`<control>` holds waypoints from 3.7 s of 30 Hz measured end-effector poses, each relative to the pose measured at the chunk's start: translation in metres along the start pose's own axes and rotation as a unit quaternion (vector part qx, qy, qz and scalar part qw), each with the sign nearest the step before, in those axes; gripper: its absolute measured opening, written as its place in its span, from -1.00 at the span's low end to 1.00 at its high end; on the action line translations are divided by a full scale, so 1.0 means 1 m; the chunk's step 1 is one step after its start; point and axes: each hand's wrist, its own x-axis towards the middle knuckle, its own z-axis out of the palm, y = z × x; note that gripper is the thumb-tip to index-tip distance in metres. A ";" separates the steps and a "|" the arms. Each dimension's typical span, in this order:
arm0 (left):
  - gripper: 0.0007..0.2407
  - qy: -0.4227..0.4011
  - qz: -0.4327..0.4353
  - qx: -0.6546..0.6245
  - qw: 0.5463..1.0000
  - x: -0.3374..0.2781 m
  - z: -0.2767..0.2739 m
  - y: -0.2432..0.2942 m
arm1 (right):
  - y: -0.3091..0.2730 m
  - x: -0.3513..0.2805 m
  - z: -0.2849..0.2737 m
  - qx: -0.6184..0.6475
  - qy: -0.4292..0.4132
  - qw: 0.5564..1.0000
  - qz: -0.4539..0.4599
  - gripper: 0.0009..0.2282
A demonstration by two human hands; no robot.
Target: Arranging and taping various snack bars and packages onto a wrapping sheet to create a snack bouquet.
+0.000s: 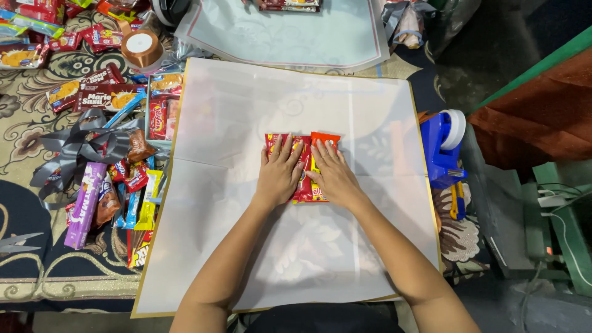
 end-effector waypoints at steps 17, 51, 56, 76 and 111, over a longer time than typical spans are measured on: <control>-0.43 0.043 -0.076 -0.111 0.990 -0.026 -0.058 -0.028 | 0.031 -0.004 -0.012 0.385 0.091 0.918 0.011 -0.60; -0.81 0.106 -0.101 -0.155 0.977 -0.230 -0.176 -0.026 | -0.185 -0.008 0.049 0.153 0.165 0.922 -0.314 -0.41; -0.75 0.000 -0.104 -0.222 0.970 -0.239 -0.199 -0.026 | -0.175 -0.008 0.067 0.168 0.217 0.909 -0.314 -0.67; -0.46 0.413 -0.358 0.019 0.837 -0.253 -0.113 -0.222 | -0.122 -0.008 0.130 0.198 0.310 0.889 -0.273 -0.95; -0.56 0.387 -0.252 0.094 0.882 -0.232 -0.116 -0.231 | -0.122 -0.008 0.129 0.197 0.312 0.877 -0.309 -0.91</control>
